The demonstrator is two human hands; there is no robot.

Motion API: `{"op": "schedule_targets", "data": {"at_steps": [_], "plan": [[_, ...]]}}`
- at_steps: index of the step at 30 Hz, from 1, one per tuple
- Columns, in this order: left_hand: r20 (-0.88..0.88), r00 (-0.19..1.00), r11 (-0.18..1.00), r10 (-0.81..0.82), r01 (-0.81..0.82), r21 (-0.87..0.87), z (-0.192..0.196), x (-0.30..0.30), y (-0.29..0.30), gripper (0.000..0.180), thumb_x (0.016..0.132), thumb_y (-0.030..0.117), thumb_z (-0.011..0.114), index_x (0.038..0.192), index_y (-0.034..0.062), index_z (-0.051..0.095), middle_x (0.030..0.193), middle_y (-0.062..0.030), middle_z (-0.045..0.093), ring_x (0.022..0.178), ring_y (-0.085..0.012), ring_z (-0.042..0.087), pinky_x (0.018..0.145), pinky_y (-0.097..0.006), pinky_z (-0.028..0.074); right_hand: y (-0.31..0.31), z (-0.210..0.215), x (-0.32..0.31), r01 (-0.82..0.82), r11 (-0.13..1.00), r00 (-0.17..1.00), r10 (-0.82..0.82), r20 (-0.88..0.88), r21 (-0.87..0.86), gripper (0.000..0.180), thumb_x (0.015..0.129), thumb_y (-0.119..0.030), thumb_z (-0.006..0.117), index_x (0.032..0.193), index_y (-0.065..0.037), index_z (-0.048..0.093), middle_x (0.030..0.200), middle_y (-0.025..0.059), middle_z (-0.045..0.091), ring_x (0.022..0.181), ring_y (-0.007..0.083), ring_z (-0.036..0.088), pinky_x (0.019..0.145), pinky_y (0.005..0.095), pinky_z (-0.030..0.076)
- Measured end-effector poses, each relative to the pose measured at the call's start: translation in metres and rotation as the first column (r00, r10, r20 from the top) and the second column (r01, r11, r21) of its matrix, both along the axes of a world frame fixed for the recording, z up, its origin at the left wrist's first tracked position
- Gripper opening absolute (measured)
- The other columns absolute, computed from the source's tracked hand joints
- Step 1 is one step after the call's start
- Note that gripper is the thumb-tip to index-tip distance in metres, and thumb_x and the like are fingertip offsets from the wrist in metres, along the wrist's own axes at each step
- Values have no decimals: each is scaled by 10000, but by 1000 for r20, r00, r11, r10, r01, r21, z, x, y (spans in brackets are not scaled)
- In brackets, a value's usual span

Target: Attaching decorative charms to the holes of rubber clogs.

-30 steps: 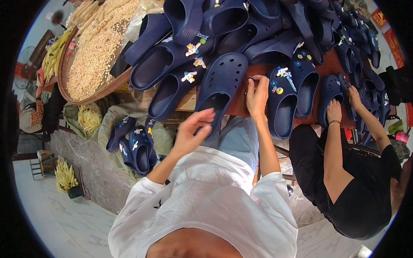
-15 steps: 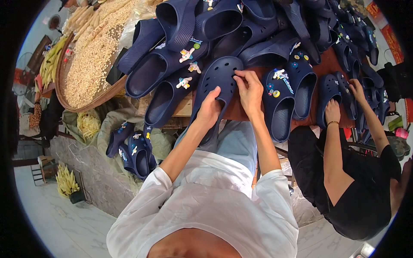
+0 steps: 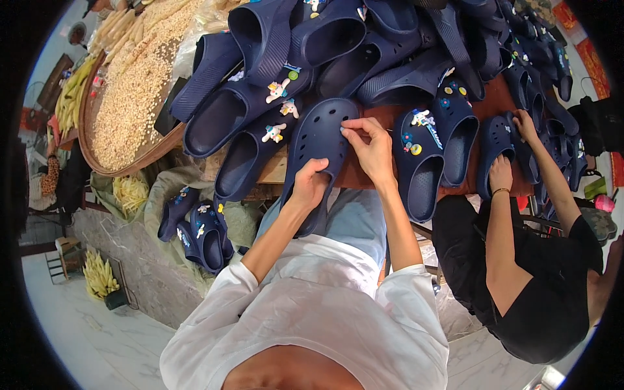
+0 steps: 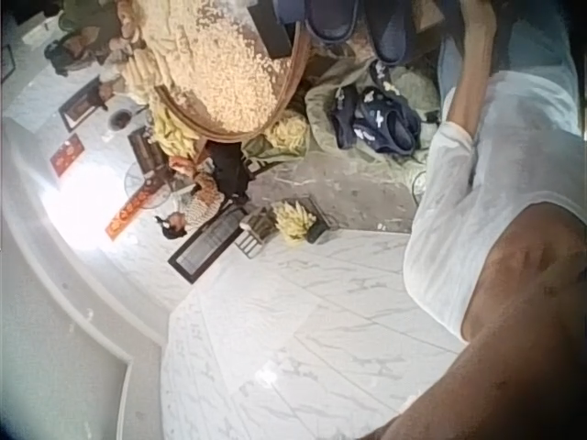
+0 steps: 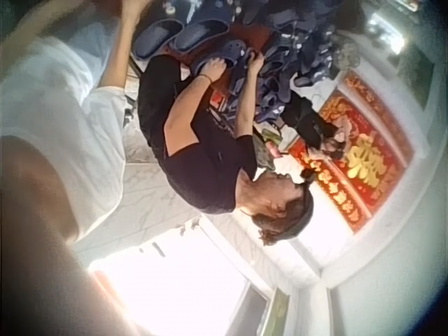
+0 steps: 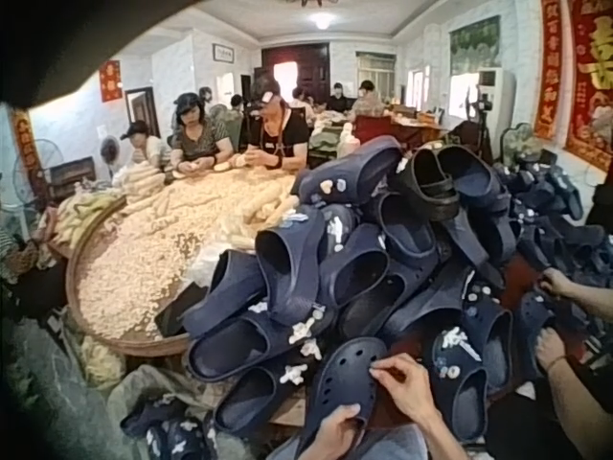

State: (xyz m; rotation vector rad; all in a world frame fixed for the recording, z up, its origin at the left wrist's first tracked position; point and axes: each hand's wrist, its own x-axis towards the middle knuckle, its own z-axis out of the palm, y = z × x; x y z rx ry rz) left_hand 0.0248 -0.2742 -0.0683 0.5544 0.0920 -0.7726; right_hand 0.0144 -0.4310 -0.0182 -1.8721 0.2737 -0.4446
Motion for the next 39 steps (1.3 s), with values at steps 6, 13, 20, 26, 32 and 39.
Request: {"op": "schedule_targets", "data": {"at_steps": [6,13,20,26,32,39], "plan": [[-24,1000,996,-10,12,92,0,-8,10,174,857,127,625,991,19,646,1050,-52,611,1026,-151,534,972,-321,383,-8,-17,0,15,986,988,10,-153,164,415,796,-65,786,1141,17,571,1018,89,616,877,144,591,774,270,525],[4,1000,999,-11,11,41,-11,-5,12,316,835,108,620,1124,-17,608,1087,-59,611,1032,-155,553,980,-318,408,-5,-25,4,88,962,977,-34,-208,260,634,777,-102,810,1276,51,448,1220,199,543,1134,245,558,928,326,511],[25,999,1000,-25,25,11,-13,-8,13,360,834,102,607,1167,-31,580,1114,-66,602,1042,-157,560,990,-320,415,-13,-28,6,43,848,955,121,-271,528,838,752,-175,830,1389,61,338,1353,237,464,1303,311,447,1102,401,365],[43,999,1000,-23,23,-3,-17,-9,14,376,833,105,606,1184,-27,573,1126,-69,598,1044,-159,561,993,-321,417,-10,-29,5,39,861,955,118,-273,507,853,756,-161,817,1407,49,308,1364,237,448,1306,310,438,1104,396,357],[128,990,998,-64,66,-6,-34,-3,12,429,835,155,600,1210,-51,570,1200,-108,603,1157,-226,537,1062,-385,368,-12,-40,8,11,828,964,140,-225,561,826,766,-131,788,1413,47,306,1365,222,445,1300,297,439,1109,377,346],[148,986,995,-70,81,-65,-30,0,11,408,839,127,619,1215,-19,558,1168,-71,587,1093,-185,545,1012,-347,397,0,-29,-3,-14,826,989,96,-116,563,835,803,-164,780,1436,69,289,1350,207,462,1272,263,462,1098,345,358]]}}
